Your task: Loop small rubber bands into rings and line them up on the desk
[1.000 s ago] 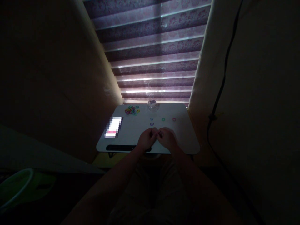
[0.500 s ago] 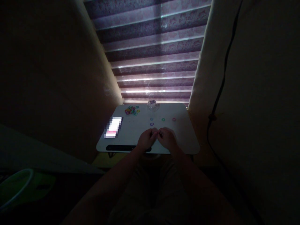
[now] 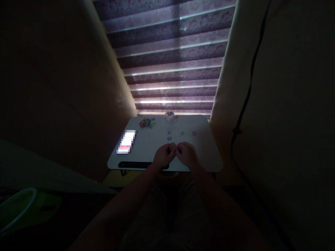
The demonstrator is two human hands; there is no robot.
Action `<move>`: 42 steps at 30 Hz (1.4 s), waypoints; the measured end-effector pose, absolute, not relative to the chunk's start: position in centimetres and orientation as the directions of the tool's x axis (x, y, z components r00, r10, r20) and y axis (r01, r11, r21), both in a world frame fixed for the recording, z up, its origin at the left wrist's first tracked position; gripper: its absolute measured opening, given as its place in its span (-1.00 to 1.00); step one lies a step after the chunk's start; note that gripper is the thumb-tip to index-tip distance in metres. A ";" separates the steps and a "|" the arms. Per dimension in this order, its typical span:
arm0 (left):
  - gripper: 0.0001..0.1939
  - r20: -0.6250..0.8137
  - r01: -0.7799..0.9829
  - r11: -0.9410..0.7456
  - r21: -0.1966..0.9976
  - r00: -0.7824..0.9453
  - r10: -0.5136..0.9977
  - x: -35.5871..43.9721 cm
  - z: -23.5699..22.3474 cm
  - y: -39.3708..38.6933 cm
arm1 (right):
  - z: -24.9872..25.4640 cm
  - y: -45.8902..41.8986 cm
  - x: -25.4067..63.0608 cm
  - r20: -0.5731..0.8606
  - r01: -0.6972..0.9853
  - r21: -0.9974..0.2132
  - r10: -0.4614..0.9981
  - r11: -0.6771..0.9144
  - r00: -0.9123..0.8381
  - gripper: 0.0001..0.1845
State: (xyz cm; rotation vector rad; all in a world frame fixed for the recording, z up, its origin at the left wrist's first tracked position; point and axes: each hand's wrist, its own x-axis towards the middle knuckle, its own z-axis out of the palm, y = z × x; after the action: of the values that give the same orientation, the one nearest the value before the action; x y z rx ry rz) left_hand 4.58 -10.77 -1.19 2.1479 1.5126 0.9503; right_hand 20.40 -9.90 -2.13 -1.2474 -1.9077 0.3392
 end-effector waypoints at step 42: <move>-0.95 0.416 0.552 -0.476 0.684 0.241 0.877 4.4 -2.0 -10.1 | -2.5 -9.5 20.5 0.488 0.655 -0.585 0.853 0.478 -0.186 -0.97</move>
State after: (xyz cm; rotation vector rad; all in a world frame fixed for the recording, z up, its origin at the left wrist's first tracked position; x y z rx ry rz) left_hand 4.35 -10.15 -1.97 2.1233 1.3095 1.1124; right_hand 20.50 -9.54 -2.54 -1.2533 -1.9219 0.3117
